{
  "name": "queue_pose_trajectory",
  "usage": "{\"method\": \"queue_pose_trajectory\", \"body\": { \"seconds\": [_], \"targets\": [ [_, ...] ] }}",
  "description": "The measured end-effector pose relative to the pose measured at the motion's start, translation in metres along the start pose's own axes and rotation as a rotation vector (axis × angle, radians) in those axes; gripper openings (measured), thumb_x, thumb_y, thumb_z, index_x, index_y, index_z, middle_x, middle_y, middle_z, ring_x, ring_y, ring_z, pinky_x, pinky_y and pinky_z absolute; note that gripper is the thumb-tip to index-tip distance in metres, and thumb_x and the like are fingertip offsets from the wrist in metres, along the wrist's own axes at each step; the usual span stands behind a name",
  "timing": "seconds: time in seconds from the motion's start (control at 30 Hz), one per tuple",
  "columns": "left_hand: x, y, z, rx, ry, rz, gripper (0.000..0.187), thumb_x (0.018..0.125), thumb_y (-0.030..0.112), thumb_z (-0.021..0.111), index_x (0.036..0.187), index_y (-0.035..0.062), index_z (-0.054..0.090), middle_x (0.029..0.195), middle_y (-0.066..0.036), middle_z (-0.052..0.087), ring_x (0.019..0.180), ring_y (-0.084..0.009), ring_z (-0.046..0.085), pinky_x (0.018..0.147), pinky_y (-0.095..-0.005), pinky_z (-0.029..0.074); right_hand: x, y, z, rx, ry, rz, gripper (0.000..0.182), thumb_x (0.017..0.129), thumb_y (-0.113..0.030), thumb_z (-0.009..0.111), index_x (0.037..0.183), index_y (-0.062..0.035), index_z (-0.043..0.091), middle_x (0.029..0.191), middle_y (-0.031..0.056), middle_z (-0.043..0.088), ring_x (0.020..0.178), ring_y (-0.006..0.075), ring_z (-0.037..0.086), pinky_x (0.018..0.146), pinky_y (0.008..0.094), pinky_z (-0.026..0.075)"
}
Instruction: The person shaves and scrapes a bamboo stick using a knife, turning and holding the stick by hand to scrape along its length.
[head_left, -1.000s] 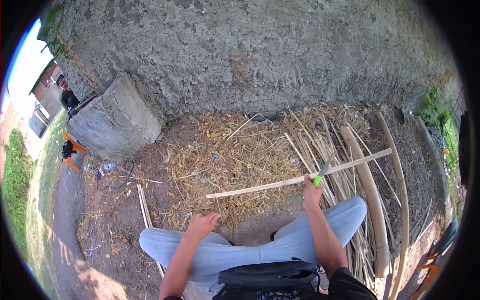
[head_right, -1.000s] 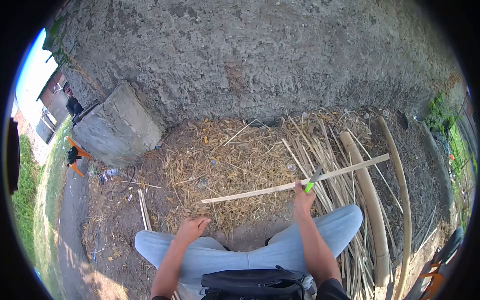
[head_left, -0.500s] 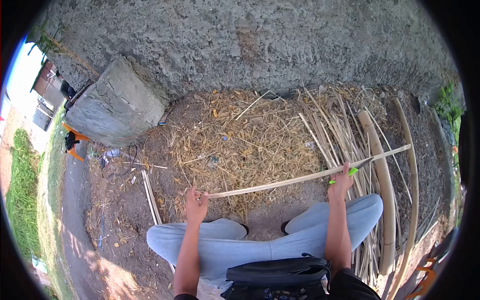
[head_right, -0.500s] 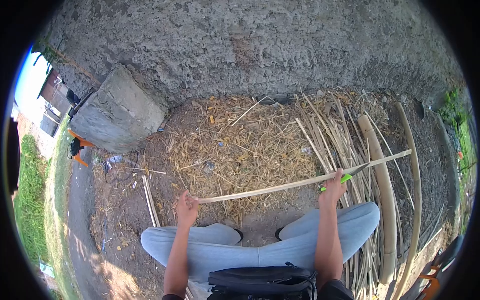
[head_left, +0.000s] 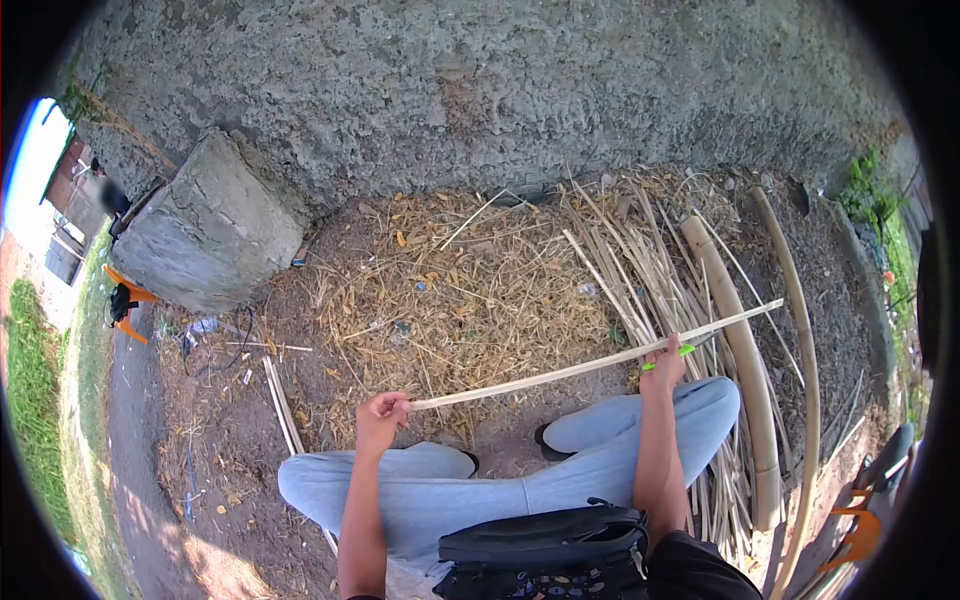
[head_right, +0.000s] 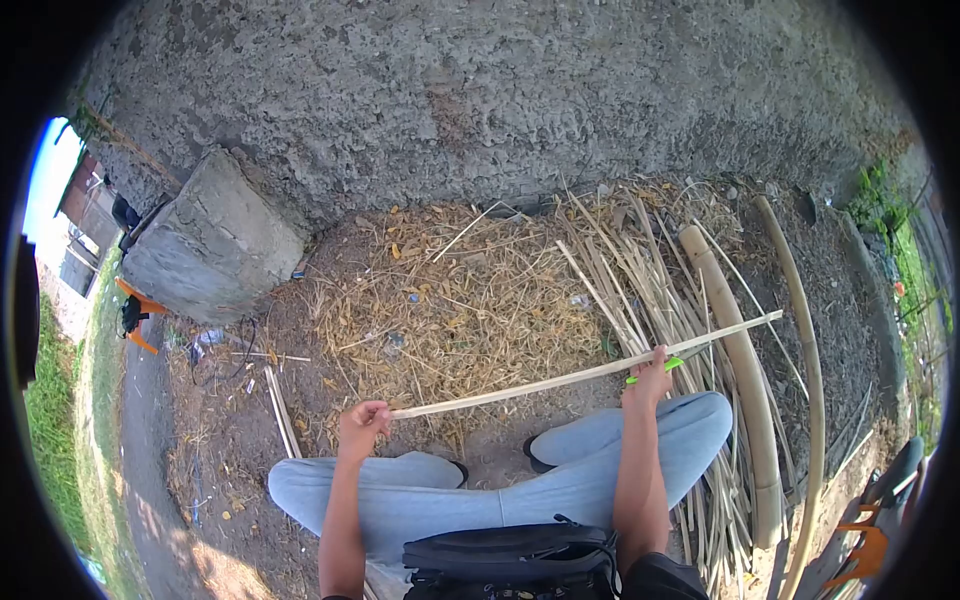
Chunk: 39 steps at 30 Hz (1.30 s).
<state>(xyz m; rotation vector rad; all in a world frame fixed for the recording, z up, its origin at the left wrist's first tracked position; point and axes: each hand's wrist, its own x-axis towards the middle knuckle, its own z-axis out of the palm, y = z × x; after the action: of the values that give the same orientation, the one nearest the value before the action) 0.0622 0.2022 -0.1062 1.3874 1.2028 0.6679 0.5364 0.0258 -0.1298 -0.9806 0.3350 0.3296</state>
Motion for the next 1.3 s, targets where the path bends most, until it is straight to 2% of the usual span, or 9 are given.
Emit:
{"method": "queue_pose_trajectory", "body": {
  "seconds": [0.13,0.57,0.67,0.73,0.9,1.0,1.07,1.17,1.3],
  "targets": [
    [-0.005,0.002,-0.007,-0.244,0.026,0.051,0.025,0.087,-0.006,0.066,0.111,-0.0068,0.061,0.089,-0.01,0.067,0.074,-0.0154,0.065,0.068,-0.0299,0.059,0.003,0.002,0.009,0.016,-0.045,0.042,0.019,0.1,-0.024,0.058,0.088,-0.0127,0.05,0.064,-0.0059,0.033,0.051,0.0068,0.03,0.046,0.0255,0.029],
    [-0.014,-0.003,-0.007,-0.213,0.096,0.117,0.03,0.083,-0.009,0.07,0.112,-0.0073,0.06,0.096,-0.012,0.068,0.081,-0.0141,0.065,0.069,-0.0275,0.059,-0.005,0.004,0.015,-0.016,-0.059,0.035,0.021,0.1,-0.026,0.058,0.09,-0.0092,0.052,0.068,-0.0026,0.041,0.051,0.0075,0.035,0.046,0.0254,0.032],
    [-0.014,0.001,-0.005,-0.251,0.084,0.129,0.03,0.084,-0.008,0.07,0.113,-0.0071,0.06,0.096,-0.012,0.068,0.082,-0.0142,0.065,0.071,-0.0276,0.059,-0.005,0.002,0.015,0.022,-0.07,0.038,0.021,0.101,-0.029,0.055,0.095,-0.0091,0.056,0.074,-0.0025,0.045,0.055,0.0078,0.038,0.048,0.0254,0.033],
    [-0.014,0.004,-0.006,-0.255,0.064,0.11,0.03,0.085,-0.008,0.069,0.114,-0.0071,0.06,0.097,-0.013,0.068,0.083,-0.0153,0.066,0.072,-0.0276,0.059,0.0,0.003,0.013,0.012,-0.027,0.035,0.027,0.102,-0.033,0.053,0.108,-0.0079,0.06,0.082,-0.0023,0.05,0.061,0.0076,0.042,0.051,0.0249,0.035],
    [-0.016,-0.001,-0.009,-0.258,-0.028,0.029,0.03,0.089,-0.007,0.064,0.118,-0.0081,0.06,0.1,-0.015,0.069,0.088,-0.0194,0.07,0.075,-0.0283,0.059,0.004,0.006,0.011,0.024,-0.096,-0.036,0.038,0.104,-0.035,0.048,0.126,-0.005,0.057,0.088,-0.0008,0.054,0.065,0.0073,0.043,0.054,0.0239,0.036],
    [-0.019,-0.005,-0.008,-0.151,-0.071,-0.018,0.028,0.087,-0.011,0.062,0.115,-0.0081,0.064,0.1,-0.014,0.07,0.089,-0.0209,0.071,0.077,-0.0284,0.059,0.001,0.004,0.016,0.038,-0.118,-0.085,0.04,0.105,-0.035,0.046,0.129,-0.0043,0.056,0.089,0.0004,0.056,0.065,0.0074,0.042,0.055,0.0236,0.037],
    [-0.022,-0.007,-0.007,0.145,-0.074,0.055,0.027,0.082,-0.014,0.062,0.107,-0.0064,0.069,0.098,-0.012,0.072,0.089,-0.0205,0.071,0.078,-0.0278,0.059,-0.003,0.001,0.018,0.046,-0.1,-0.096,0.04,0.105,-0.035,0.045,0.129,-0.0043,0.056,0.089,0.0008,0.056,0.065,0.0076,0.042,0.055,0.0235,0.037],
    [-0.027,-0.006,-0.005,0.256,-0.097,0.183,0.02,0.082,-0.013,0.063,0.097,-0.0041,0.073,0.098,-0.012,0.073,0.085,-0.0204,0.071,0.074,-0.0277,0.057,0.005,-0.001,0.011,0.015,-0.15,-0.109,0.04,0.105,-0.035,0.045,0.13,-0.0042,0.054,0.088,0.0009,0.055,0.064,0.0074,0.041,0.055,0.0234,0.037],
    [-0.031,0.002,-0.007,0.39,-0.15,0.255,0.02,0.08,-0.011,0.066,0.096,-0.0024,0.073,0.097,-0.012,0.074,0.084,-0.0186,0.07,0.074,-0.0284,0.055,0.003,-0.005,0.011,0.015,-0.151,-0.121,0.039,0.106,-0.033,0.044,0.129,-0.0037,0.054,0.086,0.0005,0.054,0.062,0.0066,0.04,0.055,0.0224,0.037]
  ]
}}
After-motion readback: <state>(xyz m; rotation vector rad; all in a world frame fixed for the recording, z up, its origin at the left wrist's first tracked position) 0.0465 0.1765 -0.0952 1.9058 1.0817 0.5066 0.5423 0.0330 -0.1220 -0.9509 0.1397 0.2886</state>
